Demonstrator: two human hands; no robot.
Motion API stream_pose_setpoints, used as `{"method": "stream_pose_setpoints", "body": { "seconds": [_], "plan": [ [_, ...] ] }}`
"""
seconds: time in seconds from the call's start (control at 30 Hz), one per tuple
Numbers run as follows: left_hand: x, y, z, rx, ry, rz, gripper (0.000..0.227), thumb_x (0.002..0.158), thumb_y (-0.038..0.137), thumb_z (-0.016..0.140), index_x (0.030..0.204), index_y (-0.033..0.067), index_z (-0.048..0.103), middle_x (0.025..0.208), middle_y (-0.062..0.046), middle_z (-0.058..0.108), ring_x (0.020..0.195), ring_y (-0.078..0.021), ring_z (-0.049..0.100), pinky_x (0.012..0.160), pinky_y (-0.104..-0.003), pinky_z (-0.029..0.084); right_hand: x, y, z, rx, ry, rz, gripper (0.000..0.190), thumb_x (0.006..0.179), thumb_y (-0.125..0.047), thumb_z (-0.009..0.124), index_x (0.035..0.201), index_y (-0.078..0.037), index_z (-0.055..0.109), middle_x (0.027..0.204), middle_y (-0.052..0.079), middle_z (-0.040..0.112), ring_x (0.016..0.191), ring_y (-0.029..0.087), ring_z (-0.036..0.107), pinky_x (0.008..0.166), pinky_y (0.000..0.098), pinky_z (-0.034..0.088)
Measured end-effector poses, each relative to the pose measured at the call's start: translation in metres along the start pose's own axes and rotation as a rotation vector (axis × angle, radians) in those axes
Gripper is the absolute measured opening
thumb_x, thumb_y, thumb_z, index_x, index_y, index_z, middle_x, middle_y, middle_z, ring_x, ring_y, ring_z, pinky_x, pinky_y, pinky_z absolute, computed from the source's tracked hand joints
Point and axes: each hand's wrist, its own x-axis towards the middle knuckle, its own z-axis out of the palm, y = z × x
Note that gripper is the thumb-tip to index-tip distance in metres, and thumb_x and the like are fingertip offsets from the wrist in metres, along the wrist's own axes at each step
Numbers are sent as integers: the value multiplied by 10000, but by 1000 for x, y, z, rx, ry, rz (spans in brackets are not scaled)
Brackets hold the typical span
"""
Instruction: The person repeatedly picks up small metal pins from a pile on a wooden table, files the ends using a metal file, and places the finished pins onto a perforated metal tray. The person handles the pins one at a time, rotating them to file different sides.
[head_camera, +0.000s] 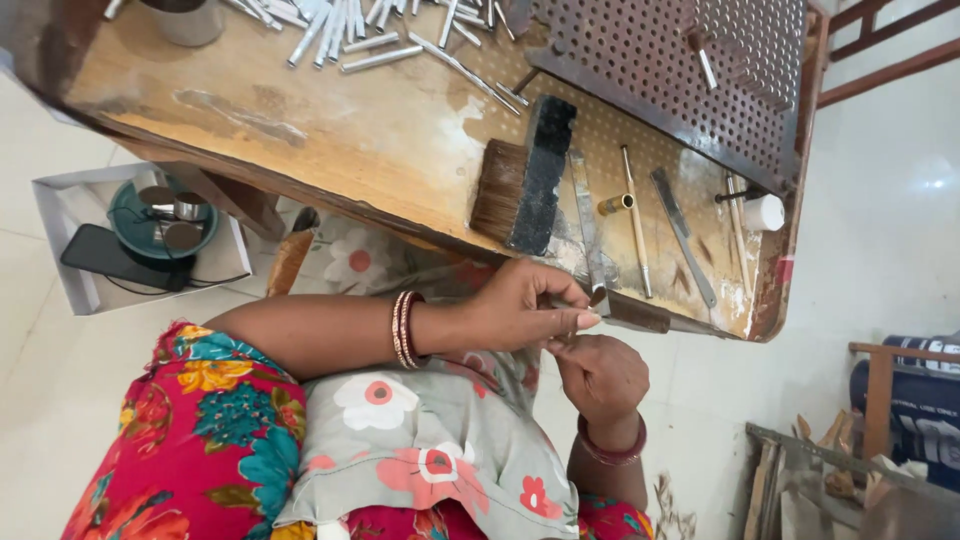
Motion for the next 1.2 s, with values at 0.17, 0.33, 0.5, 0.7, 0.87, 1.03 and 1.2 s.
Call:
{"method": "stream_pose_setpoints", "body": {
  "seconds": [0.17,0.33,0.5,0.7,0.87,1.03,1.2],
  "plan": [
    [-10,17,-15,205,158,280,240,972,255,775,980,19,737,956,-52,735,893,-113,665,748,-273,546,24,-3,-1,342,-87,356,190,903,-159,813,994,-27,711,816,87,735,729,143,701,657,258,546],
    [-27,70,-42,620,364,620,270,999,227,748,1204,62,692,1304,-126,677,1172,-215,700,939,-311,594,107,40,-7,2,-46,256,90,962,-132,787,998,-54,762,829,61,755,677,123,709,613,250,537],
    [-32,93,-89,1088,528,485,638,892,312,874,1401,118,540,1492,-163,495,1362,-385,545,1119,-449,482,193,51,-21,-622,87,11,167,941,-152,820,1031,-32,746,1025,120,758,887,228,718,768,348,589],
    [-27,73,-98,1215,385,345,981,720,361,868,1558,166,397,1651,-193,330,1535,-437,373,1261,-472,380,129,27,12,69,-131,245,204,960,-172,800,1061,-14,719,1002,112,703,858,202,663,779,313,547],
    [-22,60,-68,856,418,498,946,876,472,799,1589,76,318,1668,-245,244,1603,-432,196,1308,-505,223,101,5,35,205,-123,302,187,941,-139,788,1048,-12,702,1095,129,709,952,209,702,840,308,569],
    [-27,53,-64,461,413,534,757,1083,425,583,1603,12,221,1689,-217,246,1656,-344,53,1400,-485,71,110,-11,48,80,-43,244,161,935,-98,825,1037,-36,716,1253,153,664,1197,279,665,1027,389,527],
    [-38,76,-84,698,682,657,588,1077,311,641,1542,54,390,1668,-199,273,1613,-339,236,1321,-436,224,126,-18,62,-225,-127,6,144,908,-162,812,1035,-104,776,1604,204,400,1518,414,309,1242,547,271]
  ]
}}
